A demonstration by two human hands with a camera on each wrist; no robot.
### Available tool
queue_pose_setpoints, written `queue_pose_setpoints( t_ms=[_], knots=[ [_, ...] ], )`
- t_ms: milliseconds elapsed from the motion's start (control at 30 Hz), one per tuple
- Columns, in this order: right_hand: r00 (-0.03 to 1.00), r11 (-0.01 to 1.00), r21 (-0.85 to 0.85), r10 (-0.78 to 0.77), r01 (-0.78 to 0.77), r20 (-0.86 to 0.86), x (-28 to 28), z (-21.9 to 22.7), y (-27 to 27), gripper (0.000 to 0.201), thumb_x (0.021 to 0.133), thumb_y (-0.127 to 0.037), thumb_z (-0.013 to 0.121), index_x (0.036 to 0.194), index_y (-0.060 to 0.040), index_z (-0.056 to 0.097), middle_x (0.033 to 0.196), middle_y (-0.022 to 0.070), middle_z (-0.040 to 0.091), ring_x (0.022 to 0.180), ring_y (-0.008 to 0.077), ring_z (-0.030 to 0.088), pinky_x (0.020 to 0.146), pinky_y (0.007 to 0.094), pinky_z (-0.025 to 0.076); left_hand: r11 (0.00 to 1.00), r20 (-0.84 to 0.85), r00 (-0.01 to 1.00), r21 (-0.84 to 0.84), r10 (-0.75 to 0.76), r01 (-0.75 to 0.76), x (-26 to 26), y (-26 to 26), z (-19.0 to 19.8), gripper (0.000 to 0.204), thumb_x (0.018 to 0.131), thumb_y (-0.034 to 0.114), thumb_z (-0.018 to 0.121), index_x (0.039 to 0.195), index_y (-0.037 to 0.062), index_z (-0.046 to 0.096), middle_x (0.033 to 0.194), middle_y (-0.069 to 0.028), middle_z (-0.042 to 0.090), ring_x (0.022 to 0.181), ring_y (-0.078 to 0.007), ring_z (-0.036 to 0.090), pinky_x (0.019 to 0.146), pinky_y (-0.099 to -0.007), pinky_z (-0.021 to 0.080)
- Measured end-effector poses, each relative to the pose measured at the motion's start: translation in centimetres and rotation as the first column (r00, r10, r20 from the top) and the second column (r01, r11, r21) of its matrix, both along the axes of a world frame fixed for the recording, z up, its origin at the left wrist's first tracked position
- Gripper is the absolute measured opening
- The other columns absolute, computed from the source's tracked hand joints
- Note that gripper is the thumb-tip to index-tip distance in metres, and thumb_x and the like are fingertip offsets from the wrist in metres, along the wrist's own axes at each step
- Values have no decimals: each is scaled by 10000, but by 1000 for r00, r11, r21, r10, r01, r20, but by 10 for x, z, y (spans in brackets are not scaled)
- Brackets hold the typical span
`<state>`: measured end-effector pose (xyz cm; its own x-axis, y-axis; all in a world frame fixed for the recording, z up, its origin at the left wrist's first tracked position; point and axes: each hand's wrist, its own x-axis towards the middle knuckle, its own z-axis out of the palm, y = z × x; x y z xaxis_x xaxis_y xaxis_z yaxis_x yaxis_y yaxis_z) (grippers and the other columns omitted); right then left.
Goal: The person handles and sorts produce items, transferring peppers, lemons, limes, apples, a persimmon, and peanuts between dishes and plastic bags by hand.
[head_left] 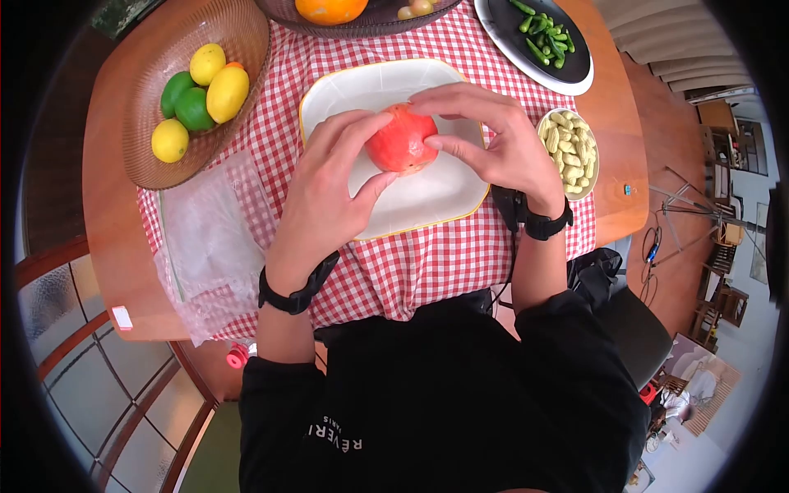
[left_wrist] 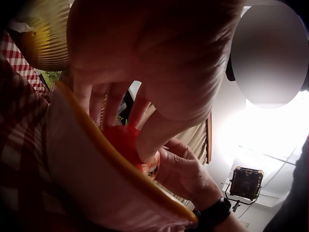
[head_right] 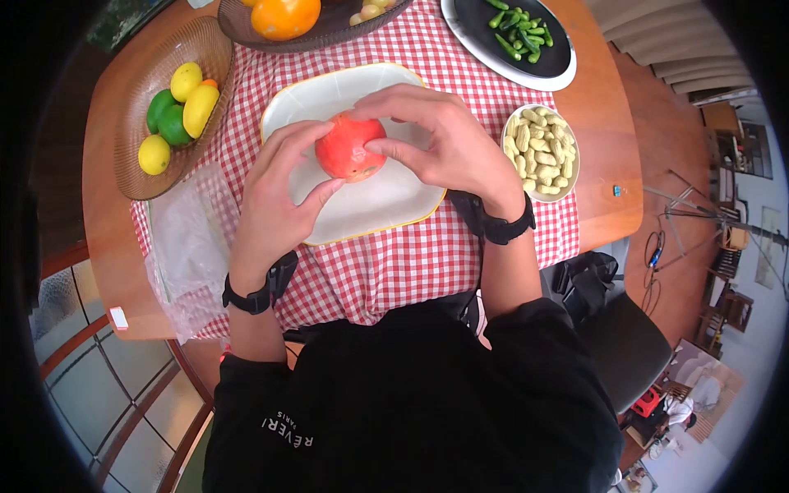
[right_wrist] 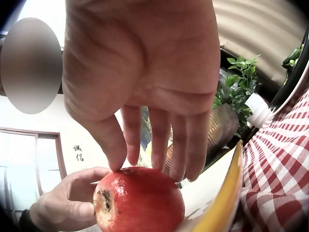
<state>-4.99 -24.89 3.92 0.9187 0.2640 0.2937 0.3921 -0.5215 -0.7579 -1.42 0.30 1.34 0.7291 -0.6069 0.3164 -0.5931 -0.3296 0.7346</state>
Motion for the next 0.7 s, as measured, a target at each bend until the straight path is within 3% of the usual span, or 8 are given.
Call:
queue_pose_setpoints(
  t_ms=[100,167,267,333,500,700],
  knots=[
    [999,999,-32,5,-4,46,2,-3,-2,348,876,-57,811,1220,-34,760,1242,126,761,1141,285,728,972,393,595,999,-78,997,-43,11,-14,0,-1,0,614,814,22,836,1378,66,599,1403,-132,622,1247,-321,631,989,-416,550],
    [996,997,11,-82,82,14,-1,-2,1,273,880,-64,778,1151,-36,769,1167,148,774,1076,342,745,969,406,586,999,-103,995,-48,15,-20,0,-2,1,601,818,24,835,1369,66,601,1418,-135,615,1254,-322,629,993,-417,550],
    [993,993,-4,-117,117,-15,-1,-6,0,265,905,-94,767,1165,-40,766,1158,148,777,1073,344,746,967,402,588,999,-126,992,-48,14,-20,-5,-3,-1,607,821,26,833,1380,72,600,1442,-139,603,1275,-324,621,1003,-418,550],
    [993,992,33,-118,119,-25,1,-7,-1,283,913,-144,780,1169,-25,764,1172,162,773,1090,348,742,969,403,586,999,-103,995,-42,15,-19,-2,-4,0,627,820,26,831,1399,78,596,1451,-141,598,1288,-327,616,1009,-418,549],
    [989,993,-63,-92,100,116,3,-9,5,504,850,-260,858,1260,0,723,1186,166,754,1093,344,728,983,421,568,1000,-93,996,-19,-1,-1,-3,-2,0,743,811,25,833,1497,109,560,1504,-145,557,1336,-331,586,1028,-419,542],
    [990,990,-86,-107,115,97,5,-10,2,510,838,-264,867,1260,-25,711,1171,151,750,1056,339,735,954,421,579,1000,-77,997,-4,-2,2,-2,-1,-1,732,806,26,836,1483,104,567,1519,-139,546,1345,-327,581,1045,-426,533]
  ],
)
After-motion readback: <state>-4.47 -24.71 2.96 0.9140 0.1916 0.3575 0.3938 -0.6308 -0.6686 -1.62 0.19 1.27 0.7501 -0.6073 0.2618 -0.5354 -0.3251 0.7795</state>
